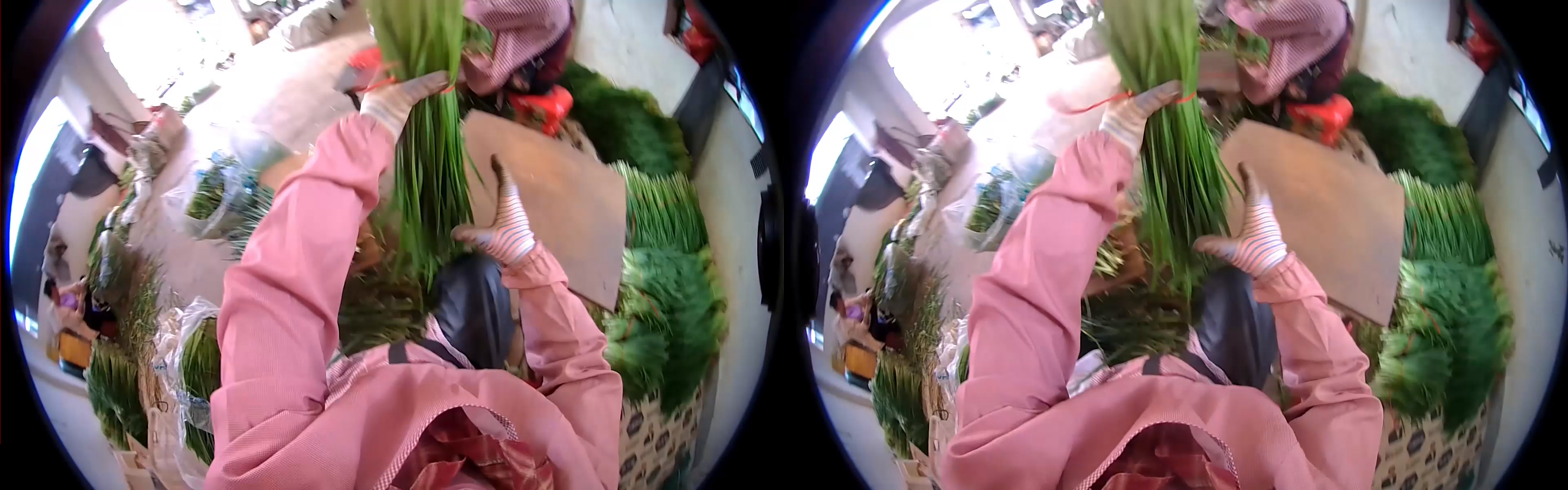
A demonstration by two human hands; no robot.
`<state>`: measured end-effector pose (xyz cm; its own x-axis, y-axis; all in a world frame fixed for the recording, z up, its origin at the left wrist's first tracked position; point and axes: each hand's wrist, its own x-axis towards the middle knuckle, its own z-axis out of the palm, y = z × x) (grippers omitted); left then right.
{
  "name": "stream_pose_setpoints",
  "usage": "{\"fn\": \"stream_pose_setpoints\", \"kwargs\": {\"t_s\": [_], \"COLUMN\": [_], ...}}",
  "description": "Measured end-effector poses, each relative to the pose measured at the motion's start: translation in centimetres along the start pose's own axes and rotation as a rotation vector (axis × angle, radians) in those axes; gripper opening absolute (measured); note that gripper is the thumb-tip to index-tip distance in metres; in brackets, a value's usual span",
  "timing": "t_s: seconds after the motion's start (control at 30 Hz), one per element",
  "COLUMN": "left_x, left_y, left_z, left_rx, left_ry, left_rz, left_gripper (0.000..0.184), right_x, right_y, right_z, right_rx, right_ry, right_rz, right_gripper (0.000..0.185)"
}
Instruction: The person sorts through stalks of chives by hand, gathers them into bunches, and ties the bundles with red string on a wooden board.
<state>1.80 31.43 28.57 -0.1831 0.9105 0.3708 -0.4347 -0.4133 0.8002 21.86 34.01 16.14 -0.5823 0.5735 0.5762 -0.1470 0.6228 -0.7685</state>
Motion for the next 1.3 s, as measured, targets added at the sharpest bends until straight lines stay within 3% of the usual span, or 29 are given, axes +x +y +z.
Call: {"fn": "stream_pose_setpoints", "kwargs": {"t_s": [0.03, 0.07, 0.1, 0.2, 0.27, 0.37, 0.4, 0.43, 0.5, 0.57, 0.63, 0.7, 0.77, 0.83, 0.9, 0.97, 1.07, 1.2, 1.27, 1.3], "left_x": [-1.2, -2.2, -3.8, -7.7, -10.7, -15.2, -16.3, -17.4, -18.4, -19.0, -19.5, -19.8, -20.7, -21.6, -22.2, -22.4, -22.4, -22.0, -21.8, -21.8], "left_y": [1.3, 2.5, 3.7, 6.9, 8.6, 9.0, 8.1, 7.5, 6.1, 5.6, 5.9, 6.8, 7.6, 8.5, 9.1, 9.8, 9.7, 10.4, 10.5, 10.8], "left_z": [-0.5, -1.4, -2.1, -3.8, -4.3, -7.0, -8.3, -7.7, -8.2, -9.6, -9.2, -11.7, -13.9, -17.8, -18.3, -18.5, -18.0, -18.7, -18.8, -19.0], "left_rx": [0.231, -0.031, -0.104, -0.156, 0.010, 0.194, 0.164, 0.102, 0.066, 0.025, -0.021, -0.035, -0.017, 0.045, -0.007, 0.021, 0.007, 0.025, 0.032, 0.046], "left_ry": [0.216, 0.272, 0.173, 0.234, 0.373, 0.211, 0.309, 0.356, 0.511, 0.540, 0.730, 0.684, 0.886, 0.951, 1.036, 1.105, 1.096, 1.020, 1.005, 1.052], "left_rz": [0.138, 0.033, 0.046, 0.078, 0.109, 0.208, 0.239, 0.281, 0.363, 0.319, 0.276, 0.317, 0.389, 0.462, 0.420, 0.344, 0.363, 0.343, 0.367, 0.385], "left_gripper": [0.042, 0.027, 0.024, 0.024, 0.029, 0.058, 0.064, 0.060, 0.053, 0.043, 0.038, 0.034, 0.032, 0.032, 0.030, 0.029, 0.030, 0.031, 0.031, 0.037], "right_x": [1.2, 1.7, 1.9, 2.8, 2.8, 2.5, 2.2, 2.2, 1.2, 0.3, -1.0, -3.6, -5.7, -5.3, -6.4, -4.1, -2.1, 0.3, 1.4, 1.9], "right_y": [-0.3, -1.0, -2.6, -3.5, -5.1, -5.2, -4.8, -5.5, -4.2, -3.0, -2.8, -0.9, 1.0, -1.7, 2.2, -0.6, -6.3, -9.9, -6.9, -6.4], "right_z": [1.9, 3.4, 4.8, 8.0, 8.3, 9.5, 10.5, 10.8, 12.9, 14.1, 13.7, 11.0, 7.0, 2.5, 0.1, -1.8, 1.0, 5.5, 8.6, 9.7], "right_rx": [0.087, 0.026, 0.062, 0.571, 0.850, 1.021, 1.064, 0.895, 0.933, 0.853, 0.709, 0.539, 0.490, 0.151, 0.223, 0.207, 0.070, -0.298, -0.393, -0.445], "right_ry": [-0.058, -0.101, -0.130, -0.294, -0.430, -0.586, -0.634, -0.681, -0.697, -0.729, -0.802, -0.722, -0.723, -0.747, -0.315, -0.193, -0.158, -0.495, -0.441, -0.504], "right_rz": [-0.041, -0.075, -0.049, 0.064, 0.215, 0.404, 0.415, 0.355, 0.352, 0.377, 0.367, 0.314, 0.454, 0.733, 0.588, 0.688, 0.158, -0.014, -0.401, -0.468], "right_gripper": [0.110, 0.109, 0.104, 0.087, 0.077, 0.073, 0.069, 0.066, 0.062, 0.059, 0.055, 0.049, 0.037, 0.027, 0.023, 0.019, 0.018, 0.061, 0.040, 0.025]}}
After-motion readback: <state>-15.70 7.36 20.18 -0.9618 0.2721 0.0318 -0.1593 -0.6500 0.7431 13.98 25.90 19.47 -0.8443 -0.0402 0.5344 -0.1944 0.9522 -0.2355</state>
